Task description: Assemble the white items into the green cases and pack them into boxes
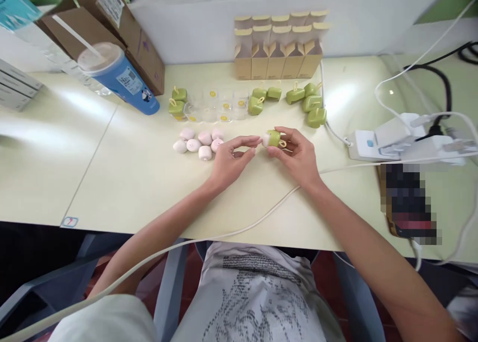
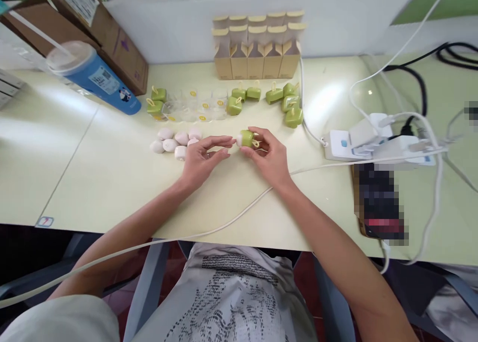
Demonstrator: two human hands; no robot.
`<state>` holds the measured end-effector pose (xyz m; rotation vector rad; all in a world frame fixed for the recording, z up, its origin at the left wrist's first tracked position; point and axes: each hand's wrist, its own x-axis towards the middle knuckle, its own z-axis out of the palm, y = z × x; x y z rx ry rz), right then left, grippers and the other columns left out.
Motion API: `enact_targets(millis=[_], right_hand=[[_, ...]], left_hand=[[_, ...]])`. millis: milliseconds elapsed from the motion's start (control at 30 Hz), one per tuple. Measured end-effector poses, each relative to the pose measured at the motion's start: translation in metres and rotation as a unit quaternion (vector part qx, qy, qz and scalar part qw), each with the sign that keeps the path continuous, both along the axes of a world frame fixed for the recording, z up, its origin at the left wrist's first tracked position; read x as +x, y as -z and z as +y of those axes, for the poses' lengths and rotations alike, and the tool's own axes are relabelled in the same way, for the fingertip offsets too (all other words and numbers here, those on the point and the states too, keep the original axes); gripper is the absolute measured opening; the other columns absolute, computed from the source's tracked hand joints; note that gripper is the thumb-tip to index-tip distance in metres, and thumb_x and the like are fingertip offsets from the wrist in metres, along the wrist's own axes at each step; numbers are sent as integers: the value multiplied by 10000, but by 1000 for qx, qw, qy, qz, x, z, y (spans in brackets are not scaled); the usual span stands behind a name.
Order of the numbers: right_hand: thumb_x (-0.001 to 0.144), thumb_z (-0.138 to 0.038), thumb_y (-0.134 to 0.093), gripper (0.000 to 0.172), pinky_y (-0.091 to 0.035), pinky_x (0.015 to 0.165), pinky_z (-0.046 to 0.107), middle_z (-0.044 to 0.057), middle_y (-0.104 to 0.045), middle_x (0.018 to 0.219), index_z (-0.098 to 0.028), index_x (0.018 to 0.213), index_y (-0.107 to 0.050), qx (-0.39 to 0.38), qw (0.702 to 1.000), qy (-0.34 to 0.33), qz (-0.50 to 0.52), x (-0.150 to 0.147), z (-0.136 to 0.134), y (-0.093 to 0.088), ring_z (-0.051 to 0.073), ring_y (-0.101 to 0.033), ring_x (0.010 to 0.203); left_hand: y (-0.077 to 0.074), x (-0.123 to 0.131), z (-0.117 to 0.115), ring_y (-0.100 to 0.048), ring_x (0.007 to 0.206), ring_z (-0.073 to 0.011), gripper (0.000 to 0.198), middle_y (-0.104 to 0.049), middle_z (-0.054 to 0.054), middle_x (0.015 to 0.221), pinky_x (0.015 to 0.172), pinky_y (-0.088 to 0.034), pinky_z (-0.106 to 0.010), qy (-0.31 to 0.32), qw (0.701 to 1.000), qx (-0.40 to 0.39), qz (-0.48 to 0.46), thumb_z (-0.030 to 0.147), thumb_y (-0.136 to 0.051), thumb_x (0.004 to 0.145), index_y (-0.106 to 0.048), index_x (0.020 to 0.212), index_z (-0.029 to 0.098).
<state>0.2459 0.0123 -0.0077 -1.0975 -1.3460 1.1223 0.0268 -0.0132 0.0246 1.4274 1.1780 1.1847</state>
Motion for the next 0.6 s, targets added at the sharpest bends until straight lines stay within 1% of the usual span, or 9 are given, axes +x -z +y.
enact_targets(millis=[33, 100, 167, 233, 333, 433, 500, 533, 600], right_hand=[[727, -585, -1063, 768, -723, 908, 405, 40, -816, 1141, -270, 1372, -790, -9, 1000, -5, 10, 0, 1, 0, 229, -806, 976], [750, -602, -1045, 784, -723, 941, 410, 60, -828, 1176, -255, 1400, -779, -15, 999, -26, 27, -1, 0, -2, 237, -814, 1019], [769, -609, -1034, 786, -709, 1011, 417, 84, -837, 1252, -245, 1415, -772, -12, 998, -51, 34, -3, -1, -4, 251, -818, 1112], [767, -613, -1037, 793, -689, 1074, 424, 100, -834, 1324, -242, 1415, -774, -9, 998, -61, 33, -4, -2, -5, 265, -810, 1200], [759, -624, -1041, 796, -685, 1084, 429, 94, -837, 1306, -247, 1409, -777, -12, 998, -51, 28, -4, -2, -4, 262, -807, 1196], [758, -624, -1043, 799, -686, 1082, 429, 80, -837, 1249, -253, 1412, -774, -20, 999, -37, 23, -1, 0, -2, 251, -802, 1168], [760, -627, -1041, 813, -695, 1063, 428, 83, -835, 1247, -254, 1427, -764, -25, 999, -38, 28, 0, 1, -1, 252, -803, 1160], [768, -632, -1035, 819, -701, 1050, 428, 88, -835, 1257, -255, 1440, -757, -25, 998, -43, 31, 0, 1, 0, 252, -805, 1151], [800, -648, -1008, 817, -705, 1044, 433, 100, -834, 1298, -253, 1464, -745, -19, 997, -58, 35, -1, 0, -1, 253, -809, 1146]], left_hand=[[1, 0, 0, -808, 1278, -310, 371, -859, -138, 1310, 999, -697, -416, -8, 1000, 7, 1, 384, -831, 952, -838, 1268, 191], [5, -2, 2, -781, 1345, -318, 486, -842, -144, 1360, 1019, -694, -427, -5, 1000, 15, -7, 366, -844, 931, -788, 1385, 201], [9, -3, 5, -740, 1439, -335, 643, -799, -158, 1475, 1111, -673, -466, 28, 999, 3, -33, 380, -877, 913, -713, 1512, 215], [10, -5, 6, -718, 1485, -351, 730, -770, -174, 1530, 1218, -624, -514, 61, 996, -22, -58, 413, -899, 910, -667, 1573, 213], [8, -6, 5, -720, 1490, -361, 664, -800, -180, 1477, 1283, -578, -534, 53, 996, -34, -56, 420, -889, 928, -704, 1523, 189], [5, -7, 3, -740, 1465, -358, 534, -844, -173, 1381, 1257, -595, -522, 29, 999, -21, -37, 399, -845, 961, -754, 1441, 182], [5, -8, 4, -777, 1407, -349, 484, -863, -167, 1326, 1232, -613, -519, 19, 999, -11, -36, 413, -824, 981, -770, 1405, 186], [6, -8, 5, -796, 1373, -343, 477, -863, -164, 1326, 1223, -621, -521, 14, 999, -4, -41, 428, -824, 983, -772, 1392, 190], [9, -8, 7, -803, 1356, -336, 525, -835, -164, 1402, 1227, -625, -530, 16, 998, 12, -56, 459, -858, 957, -757, 1404, 202]])
